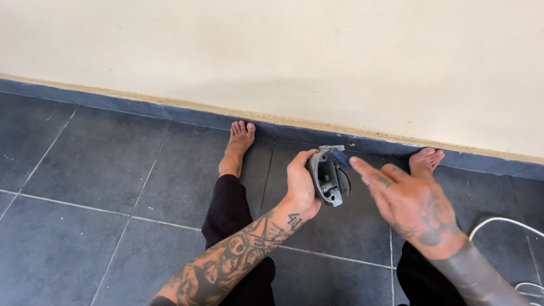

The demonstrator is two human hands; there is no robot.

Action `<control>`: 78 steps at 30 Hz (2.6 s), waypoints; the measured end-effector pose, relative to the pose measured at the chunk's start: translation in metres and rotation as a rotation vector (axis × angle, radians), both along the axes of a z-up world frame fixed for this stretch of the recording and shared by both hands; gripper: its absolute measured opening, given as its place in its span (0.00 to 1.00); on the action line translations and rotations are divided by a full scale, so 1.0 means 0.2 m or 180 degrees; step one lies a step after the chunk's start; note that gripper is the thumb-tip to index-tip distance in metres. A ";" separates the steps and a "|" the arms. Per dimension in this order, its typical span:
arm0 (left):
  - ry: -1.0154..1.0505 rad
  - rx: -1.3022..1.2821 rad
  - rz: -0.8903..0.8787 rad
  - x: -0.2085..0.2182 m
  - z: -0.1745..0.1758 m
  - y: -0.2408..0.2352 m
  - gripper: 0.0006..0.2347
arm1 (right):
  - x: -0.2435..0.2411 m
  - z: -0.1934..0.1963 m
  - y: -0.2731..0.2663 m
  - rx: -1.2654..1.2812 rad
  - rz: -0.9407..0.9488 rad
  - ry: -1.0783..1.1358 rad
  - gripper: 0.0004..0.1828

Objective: The person sits on the floor and cleans a carburetor using a blue brush. They hold the carburetor in their left hand and scrub its exterior and interior surfaces with the brush in their right hand, rotating the object to access different areas.

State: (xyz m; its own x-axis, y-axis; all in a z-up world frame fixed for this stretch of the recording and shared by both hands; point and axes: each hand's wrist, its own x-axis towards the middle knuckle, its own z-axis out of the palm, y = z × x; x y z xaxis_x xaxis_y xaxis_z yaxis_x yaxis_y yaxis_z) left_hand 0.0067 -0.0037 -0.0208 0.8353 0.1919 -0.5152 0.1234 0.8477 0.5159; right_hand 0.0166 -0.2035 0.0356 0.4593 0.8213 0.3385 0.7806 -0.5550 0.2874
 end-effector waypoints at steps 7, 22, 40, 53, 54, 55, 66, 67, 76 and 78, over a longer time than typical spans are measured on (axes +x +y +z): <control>-0.0294 0.0468 -0.0540 -0.01 0.01 0.01 0.12 | 0.05 0.01 -0.07 0.0547 0.0231 0.0297 0.28; -0.1014 -0.0530 -0.1686 -0.06 0.07 0.09 0.13 | 0.13 0.03 -0.13 0.1420 0.0562 0.0859 0.13; -0.1615 0.0560 -0.1704 -0.03 0.11 0.07 0.13 | 0.09 0.13 -0.13 0.2588 0.0290 0.2271 0.05; -0.2451 0.3019 -0.1854 -0.12 0.23 0.12 0.06 | 0.08 0.13 -0.15 0.1791 0.1004 0.2513 0.11; -0.2462 0.3018 -0.1865 -0.12 0.22 0.11 0.06 | 0.09 0.13 -0.17 0.1797 0.0992 0.2503 0.11; -0.2482 0.3004 -0.1886 -0.12 0.23 0.11 0.06 | 0.11 0.13 -0.18 0.1988 0.0694 0.2460 0.10; -0.2676 0.3048 -0.1885 -0.14 0.26 0.09 0.07 | 0.09 0.15 -0.18 0.1825 0.0557 0.1854 0.10; -0.2747 0.3197 -0.1942 -0.15 0.28 0.09 0.06 | 0.05 0.17 -0.17 0.2017 0.0548 0.2151 0.09; -0.2418 0.3446 -0.1813 -0.15 0.28 0.09 0.10 | 0.02 0.20 -0.17 0.2159 0.0400 0.2746 0.06; -0.2458 0.3436 -0.1752 -0.16 0.28 0.09 0.13 | 0.02 0.18 -0.17 0.1980 0.0528 0.2808 0.06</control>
